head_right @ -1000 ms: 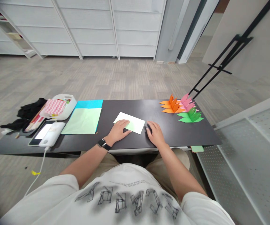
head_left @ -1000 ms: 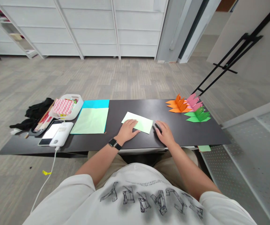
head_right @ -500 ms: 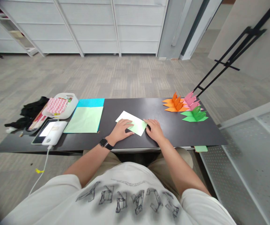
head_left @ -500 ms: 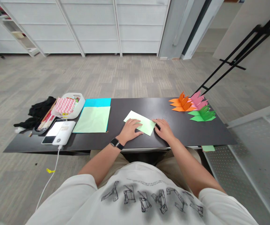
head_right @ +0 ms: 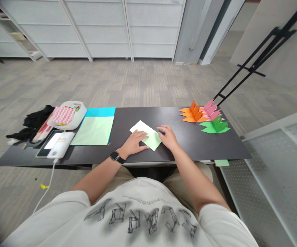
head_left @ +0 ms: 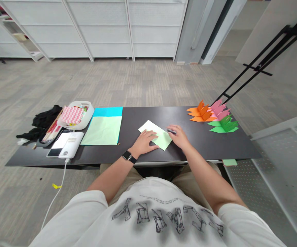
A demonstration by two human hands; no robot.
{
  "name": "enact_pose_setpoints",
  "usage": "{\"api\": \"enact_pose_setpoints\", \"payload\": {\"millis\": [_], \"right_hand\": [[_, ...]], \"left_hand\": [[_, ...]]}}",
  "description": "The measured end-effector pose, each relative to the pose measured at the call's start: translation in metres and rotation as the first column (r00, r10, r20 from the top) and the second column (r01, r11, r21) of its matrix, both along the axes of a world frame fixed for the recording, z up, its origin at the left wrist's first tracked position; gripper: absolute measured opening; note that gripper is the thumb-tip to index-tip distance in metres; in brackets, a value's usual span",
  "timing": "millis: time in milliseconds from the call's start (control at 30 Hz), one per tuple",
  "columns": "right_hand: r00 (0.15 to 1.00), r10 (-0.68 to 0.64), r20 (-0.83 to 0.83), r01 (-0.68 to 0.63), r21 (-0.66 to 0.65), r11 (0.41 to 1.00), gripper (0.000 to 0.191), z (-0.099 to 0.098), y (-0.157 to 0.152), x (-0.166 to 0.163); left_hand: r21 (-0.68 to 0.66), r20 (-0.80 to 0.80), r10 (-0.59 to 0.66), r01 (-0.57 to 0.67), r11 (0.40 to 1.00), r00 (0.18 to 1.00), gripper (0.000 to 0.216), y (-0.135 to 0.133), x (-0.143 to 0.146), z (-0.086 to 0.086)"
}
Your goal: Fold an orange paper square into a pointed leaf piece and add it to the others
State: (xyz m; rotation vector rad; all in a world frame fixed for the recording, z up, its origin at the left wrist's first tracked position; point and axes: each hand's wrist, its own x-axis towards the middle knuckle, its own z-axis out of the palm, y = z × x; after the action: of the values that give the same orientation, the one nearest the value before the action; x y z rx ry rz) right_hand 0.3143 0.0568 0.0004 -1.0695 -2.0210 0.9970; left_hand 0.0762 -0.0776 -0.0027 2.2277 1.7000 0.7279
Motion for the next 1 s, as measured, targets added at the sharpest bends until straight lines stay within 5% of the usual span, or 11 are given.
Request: {"api": "enact_pose_setpoints", "payload": {"millis": [167, 267, 633, 833, 933, 1000], "right_hand": [[0.999, -0.034, 0.016, 0.037, -0.474, 0.880, 0.046, 0.006, 0.016, -0.009], [0.999, -0.041, -0.035, 0.013, -0.586, 0.810, 0.062, 0.009, 0.013, -0.011], [0.990, -0.061, -0.130, -0.046, -0.689, 0.724, 0.081, 0.010, 0.005, -0.019], [0.977, -0.088, -0.194, -0.087, -0.738, 0.669, 0.069, 0.012, 0.006, -0.013], [0.987, -0.020, -0.159, -0.098, -0.696, 0.711, 0.043, 0.006, 0.001, -0.007], [0.998, -0.011, -0.066, -0.028, -0.560, 0.828, 0.030, 0.001, 0.000, 0.000]], "left_hand": [[-0.021, -0.008, -0.030, 0.030, 0.999, 1.000, 0.059, 0.000, -0.001, 0.000], [-0.039, -0.012, -0.040, 0.040, 0.998, 0.999, 0.067, 0.000, 0.000, 0.003], [-0.038, 0.006, -0.115, 0.115, 0.993, 0.993, 0.098, -0.002, -0.002, 0.011], [0.092, 0.052, 0.044, -0.049, 0.995, 0.998, 0.034, -0.001, -0.002, 0.006], [0.083, 0.059, 0.109, -0.113, 0.990, 0.992, 0.029, 0.001, -0.004, 0.004], [0.076, 0.081, 0.123, -0.129, 0.989, 0.989, 0.025, 0.001, -0.004, 0.004]]}}
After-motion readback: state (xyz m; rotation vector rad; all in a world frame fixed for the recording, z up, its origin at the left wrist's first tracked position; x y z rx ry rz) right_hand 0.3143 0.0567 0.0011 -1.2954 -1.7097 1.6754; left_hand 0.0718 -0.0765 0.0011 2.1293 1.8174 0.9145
